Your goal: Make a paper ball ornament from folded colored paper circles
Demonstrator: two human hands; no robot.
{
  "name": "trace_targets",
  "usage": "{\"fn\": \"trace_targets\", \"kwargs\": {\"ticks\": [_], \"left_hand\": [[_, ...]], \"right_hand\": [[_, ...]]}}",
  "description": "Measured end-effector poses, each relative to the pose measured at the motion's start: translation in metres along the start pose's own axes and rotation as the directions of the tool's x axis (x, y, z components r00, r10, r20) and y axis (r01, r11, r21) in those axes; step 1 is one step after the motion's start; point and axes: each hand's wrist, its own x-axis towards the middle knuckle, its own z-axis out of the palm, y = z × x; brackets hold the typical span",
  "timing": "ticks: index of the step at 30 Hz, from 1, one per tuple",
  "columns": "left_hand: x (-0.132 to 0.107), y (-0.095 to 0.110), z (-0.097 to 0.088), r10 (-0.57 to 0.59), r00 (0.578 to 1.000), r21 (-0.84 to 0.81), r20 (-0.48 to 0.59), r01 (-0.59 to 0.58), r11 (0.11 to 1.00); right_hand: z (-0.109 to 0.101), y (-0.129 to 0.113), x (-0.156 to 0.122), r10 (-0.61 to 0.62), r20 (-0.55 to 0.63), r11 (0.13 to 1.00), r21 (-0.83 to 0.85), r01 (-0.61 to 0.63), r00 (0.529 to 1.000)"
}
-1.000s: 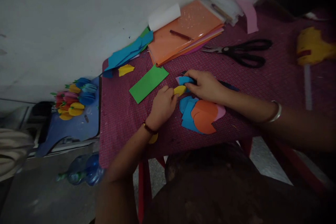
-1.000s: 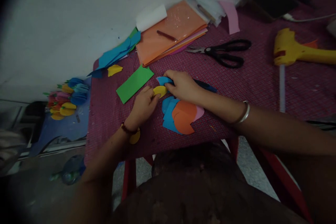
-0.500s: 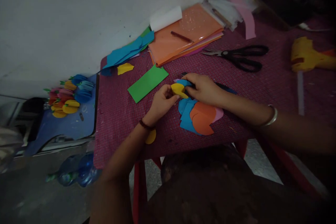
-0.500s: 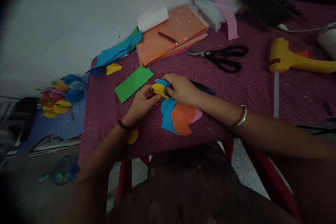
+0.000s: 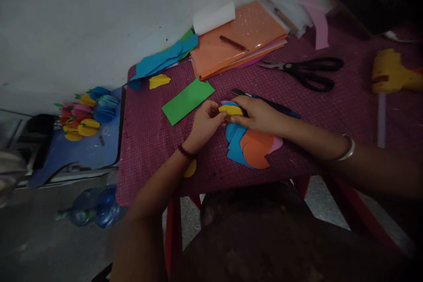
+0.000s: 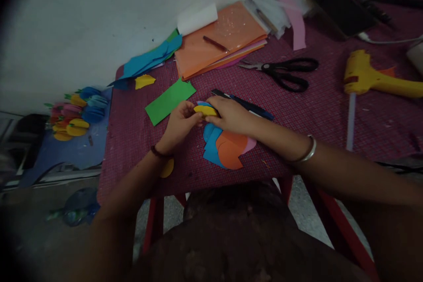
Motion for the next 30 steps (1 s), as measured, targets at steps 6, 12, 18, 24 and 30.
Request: {"fn": "trace_targets", "kwargs": {"ticks": [6,12,18,24,30], "left_hand": [[-0.006,-0.001,-0.002,-0.016,1.0,-0.095,-0.019,0.014,0.995],[-0.009,0.004,0.002,0.059,0.998,-0.102,-0.017,-0.06,0.993],[-0.004,0.004,0.0,-0.009,1.0,-0.091,-0.008,0.008,0.996],[-0.024,0.017,-0.06,-0.023,0.99,-0.031,-0.139,0.019,0.999],[-0.074,0.023,-0.112,-0.049,0.985,0.269,-0.165,0.093,0.959]], "right_hand": [[0.005,0.004,0.004,0.073,0.036,0.997,-0.031,-0.072,0.997],[0.003,-0.002,0.005,0.082,0.019,0.995,-0.064,-0.081,0.996],[0.003,-0.004,0.008,0.125,-0.006,0.984,-0.125,-0.124,0.992],[-0.022,-0.009,0.011,0.104,-0.085,0.967,-0.225,-0.121,0.991],[-0.025,-0.006,0.015,0.131,0.091,0.927,-0.364,-0.089,0.987]]}}
